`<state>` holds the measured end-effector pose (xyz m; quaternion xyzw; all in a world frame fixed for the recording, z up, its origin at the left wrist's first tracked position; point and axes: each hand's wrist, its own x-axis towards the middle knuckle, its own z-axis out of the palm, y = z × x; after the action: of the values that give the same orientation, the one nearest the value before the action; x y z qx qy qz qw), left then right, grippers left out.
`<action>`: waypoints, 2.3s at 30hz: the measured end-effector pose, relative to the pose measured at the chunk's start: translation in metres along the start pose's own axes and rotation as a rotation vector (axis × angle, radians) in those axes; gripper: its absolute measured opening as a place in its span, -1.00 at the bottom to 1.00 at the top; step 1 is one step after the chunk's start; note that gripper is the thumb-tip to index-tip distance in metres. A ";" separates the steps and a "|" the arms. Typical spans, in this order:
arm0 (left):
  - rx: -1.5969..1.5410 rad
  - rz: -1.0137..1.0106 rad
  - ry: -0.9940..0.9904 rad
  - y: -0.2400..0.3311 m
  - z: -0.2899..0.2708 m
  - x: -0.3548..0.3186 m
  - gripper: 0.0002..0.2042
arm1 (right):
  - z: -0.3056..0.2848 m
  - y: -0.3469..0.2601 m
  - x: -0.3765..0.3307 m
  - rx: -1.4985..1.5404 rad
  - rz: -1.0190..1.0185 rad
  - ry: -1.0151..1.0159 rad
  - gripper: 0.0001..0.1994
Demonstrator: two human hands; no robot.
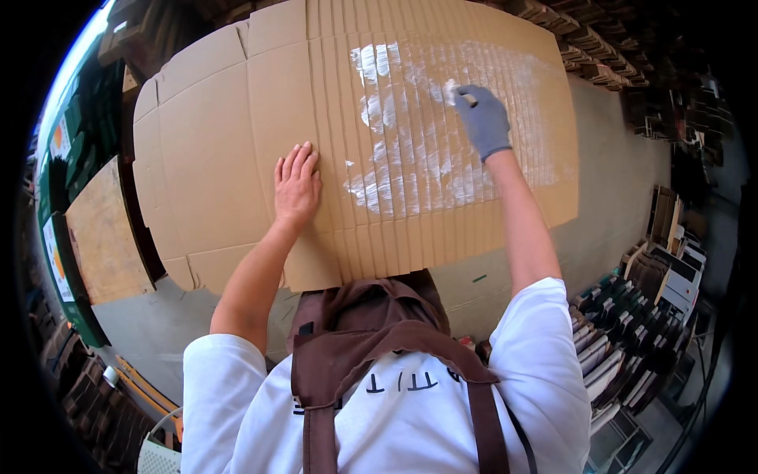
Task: The person applies a white paste to a large corrugated cardboard sheet using a small brush. They repeatedly dip the brush into a container and spread the paste across the surface in sections.
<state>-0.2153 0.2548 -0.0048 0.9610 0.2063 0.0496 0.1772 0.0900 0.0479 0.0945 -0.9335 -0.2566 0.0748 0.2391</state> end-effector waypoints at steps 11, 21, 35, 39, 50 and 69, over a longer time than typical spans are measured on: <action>-0.005 0.019 0.012 0.003 -0.002 0.004 -0.59 | 0.026 -0.016 -0.032 0.019 -0.036 -0.016 -0.77; -0.003 0.020 0.023 -0.001 0.000 0.000 -0.59 | -0.017 0.003 -0.139 0.149 -0.012 -0.048 -0.82; -0.004 0.055 0.037 0.000 0.005 0.003 -0.61 | -0.020 0.069 -0.154 -0.082 0.219 0.088 -0.83; 0.019 0.044 0.036 -0.004 0.008 0.000 -0.61 | -0.024 0.072 -0.172 -0.123 0.190 -0.020 -0.81; 0.032 0.054 0.028 -0.002 0.008 0.002 -0.61 | -0.036 0.089 -0.166 -0.246 0.309 -0.045 -0.78; 0.032 0.030 0.006 -0.001 0.004 0.002 -0.60 | -0.008 0.023 -0.144 -0.141 0.025 -0.107 -0.83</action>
<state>-0.2135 0.2553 -0.0093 0.9665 0.1934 0.0519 0.1603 -0.0213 -0.0468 0.0925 -0.9458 -0.2620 0.1093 0.1580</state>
